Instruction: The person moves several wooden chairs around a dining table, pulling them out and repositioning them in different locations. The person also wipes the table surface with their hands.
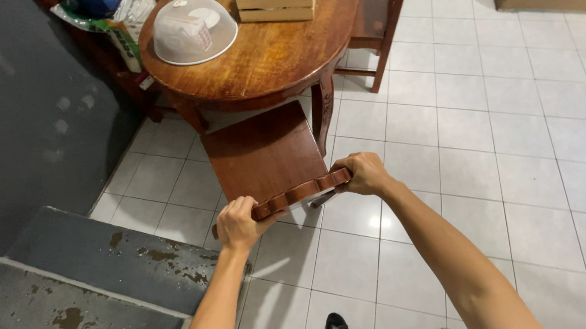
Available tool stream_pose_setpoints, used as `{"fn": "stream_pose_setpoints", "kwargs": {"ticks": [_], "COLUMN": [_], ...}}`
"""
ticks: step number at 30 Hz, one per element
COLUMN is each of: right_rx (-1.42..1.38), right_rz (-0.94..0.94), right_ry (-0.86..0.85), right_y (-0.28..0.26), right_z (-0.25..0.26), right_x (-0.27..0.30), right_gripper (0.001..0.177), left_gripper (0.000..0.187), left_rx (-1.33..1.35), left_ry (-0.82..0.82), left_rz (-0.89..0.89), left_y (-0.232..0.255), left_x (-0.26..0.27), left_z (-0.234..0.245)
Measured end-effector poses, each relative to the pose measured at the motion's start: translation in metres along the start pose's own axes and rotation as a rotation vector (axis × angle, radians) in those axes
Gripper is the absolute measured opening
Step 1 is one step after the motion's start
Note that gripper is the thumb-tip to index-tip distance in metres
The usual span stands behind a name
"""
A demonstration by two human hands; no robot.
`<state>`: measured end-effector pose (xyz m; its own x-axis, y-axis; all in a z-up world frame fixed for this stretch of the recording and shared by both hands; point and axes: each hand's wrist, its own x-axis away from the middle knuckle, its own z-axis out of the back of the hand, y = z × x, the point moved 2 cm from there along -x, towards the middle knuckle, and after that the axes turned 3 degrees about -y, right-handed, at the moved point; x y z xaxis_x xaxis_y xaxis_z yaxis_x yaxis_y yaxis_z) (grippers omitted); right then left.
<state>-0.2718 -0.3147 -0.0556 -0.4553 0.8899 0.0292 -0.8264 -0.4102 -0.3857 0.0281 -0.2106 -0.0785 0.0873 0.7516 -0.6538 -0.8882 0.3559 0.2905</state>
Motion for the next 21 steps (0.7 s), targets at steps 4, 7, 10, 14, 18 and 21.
{"fn": "stream_pose_setpoints", "kwargs": {"ticks": [4,7,10,14,18,21], "right_rx": [-0.029,-0.019,-0.024,-0.009,-0.007,-0.022], "right_rz": [0.007,-0.033,-0.039,-0.082,-0.145,-0.138], "right_ry": [0.042,0.036,0.054,0.050,0.022,0.030], "right_y": [-0.009,-0.017,-0.026,-0.033,-0.044,-0.049], "right_z": [-0.005,-0.012,-0.014,-0.015,-0.016,-0.012], "right_x": [0.025,0.047,0.073,0.111,0.146,0.169], "right_gripper": [0.041,0.041,0.042,0.041,0.039,0.039], "left_gripper": [0.063,0.061,0.062,0.059,0.063,0.060], "left_rx": [0.014,0.037,0.055,0.080,0.089,0.082], "left_ry": [-0.050,-0.063,-0.078,-0.049,-0.124,-0.056], "left_rz": [0.007,-0.013,-0.009,-0.047,-0.029,-0.074], "left_y": [0.008,0.016,0.027,0.046,0.061,0.076], "left_x": [0.012,0.026,0.040,0.064,0.082,0.094], "left_z": [0.014,0.027,0.041,0.053,0.063,0.073]}}
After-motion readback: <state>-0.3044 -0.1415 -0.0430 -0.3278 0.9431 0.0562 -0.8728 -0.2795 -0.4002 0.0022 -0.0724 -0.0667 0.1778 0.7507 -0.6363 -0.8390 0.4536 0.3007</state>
